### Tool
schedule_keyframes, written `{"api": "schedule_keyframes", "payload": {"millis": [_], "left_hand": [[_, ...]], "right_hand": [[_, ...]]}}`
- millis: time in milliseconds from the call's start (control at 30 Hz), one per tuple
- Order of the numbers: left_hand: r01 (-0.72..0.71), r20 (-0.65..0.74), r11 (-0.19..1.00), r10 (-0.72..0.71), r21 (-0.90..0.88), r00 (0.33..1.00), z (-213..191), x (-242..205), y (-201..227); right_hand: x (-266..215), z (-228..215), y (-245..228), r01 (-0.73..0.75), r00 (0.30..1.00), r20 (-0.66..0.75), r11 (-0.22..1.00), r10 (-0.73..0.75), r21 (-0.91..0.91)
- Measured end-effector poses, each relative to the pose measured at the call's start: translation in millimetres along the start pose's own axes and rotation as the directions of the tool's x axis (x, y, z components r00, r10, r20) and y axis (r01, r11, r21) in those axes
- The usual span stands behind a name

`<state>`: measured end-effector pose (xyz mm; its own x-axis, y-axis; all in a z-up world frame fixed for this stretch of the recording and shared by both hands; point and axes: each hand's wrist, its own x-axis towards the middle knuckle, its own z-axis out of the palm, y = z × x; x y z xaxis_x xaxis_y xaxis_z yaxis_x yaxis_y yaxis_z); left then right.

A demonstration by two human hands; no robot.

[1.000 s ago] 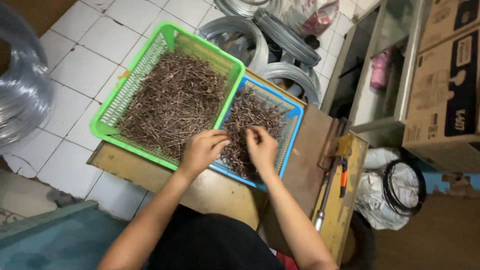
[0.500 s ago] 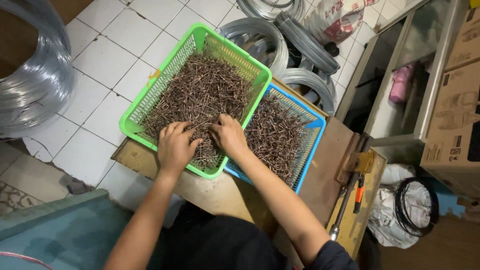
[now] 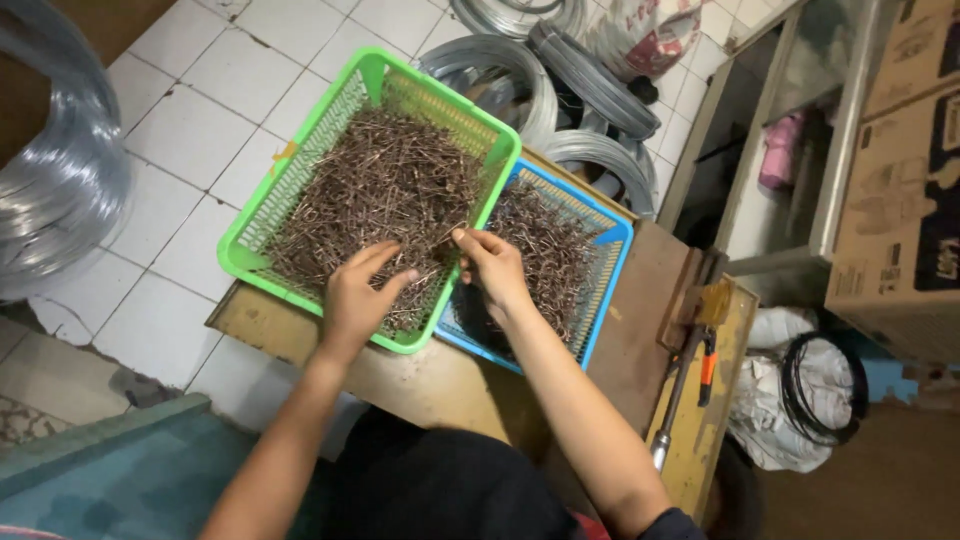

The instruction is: Picking up small metal wire pieces from a tray, placing them on a wooden board, and using a hand tool to cut or crimp them.

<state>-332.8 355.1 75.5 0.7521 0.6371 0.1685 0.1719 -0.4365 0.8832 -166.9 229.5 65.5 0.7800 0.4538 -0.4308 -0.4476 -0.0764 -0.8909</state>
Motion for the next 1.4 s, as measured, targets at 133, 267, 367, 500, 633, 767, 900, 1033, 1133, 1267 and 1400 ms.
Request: {"api": "schedule_keyframes", "payload": {"millis": [133, 267, 367, 500, 633, 767, 900, 1033, 1133, 1267, 1400], "left_hand": [[-0.207, -0.043, 0.978, 0.207, 0.008, 0.977, 45, -2, -4], [-0.247, -0.036, 0.967, 0.246, -0.052, 0.969, 77, -2, 17], [-0.305, 0.046, 0.947, 0.311, -0.101, 0.949, 112, -5, 26], [-0.287, 0.300, 0.941, 0.330, -0.179, 0.895, 156, -5, 57], [-0.291, 0.509, 0.946, 0.323, -0.144, 0.798, 214, -15, 79], [-0.324, 0.602, 0.937, 0.334, -0.128, 0.725, 271, -23, 89], [-0.399, 0.609, 0.910, 0.381, -0.114, 0.696, 310, -16, 111], [-0.431, 0.605, 0.895, 0.409, -0.118, 0.683, 349, -2, 118], [-0.467, 0.541, 0.878, 0.446, -0.109, 0.713, 374, 14, 123], [-0.424, 0.569, 0.906, 0.355, -0.013, 0.742, 410, 20, 104], [-0.461, 0.529, 0.887, 0.402, -0.024, 0.747, 435, 25, 89]], "right_hand": [[-10, -23, 15, 0.004, 1.000, -0.014, 0.999, -0.003, 0.052], [-35, -64, 13, 0.023, 0.993, -0.120, 0.991, -0.008, 0.129], [-43, -111, 30, 0.048, 0.979, -0.205, 0.986, -0.015, 0.157], [-62, -174, 36, 0.061, 0.951, -0.308, 0.976, 0.007, 0.210], [-94, -230, 35, 0.092, 0.908, -0.417, 0.955, 0.036, 0.282], [-126, -304, 44, 0.067, 0.738, -0.630, 0.955, -0.243, -0.290], [-159, -381, 81, -0.405, 0.713, -0.644, 0.586, -0.278, -0.702], [-171, -391, 100, -0.401, 0.750, -0.642, 0.664, -0.159, -0.632], [-172, -391, 96, -0.293, 0.747, -0.639, 0.771, -0.184, -0.565], [-174, -399, 94, -0.255, 0.821, -0.528, 0.688, -0.217, -0.679], [-194, -381, 40, -0.267, 0.827, -0.529, 0.697, -0.188, -0.666]]}}
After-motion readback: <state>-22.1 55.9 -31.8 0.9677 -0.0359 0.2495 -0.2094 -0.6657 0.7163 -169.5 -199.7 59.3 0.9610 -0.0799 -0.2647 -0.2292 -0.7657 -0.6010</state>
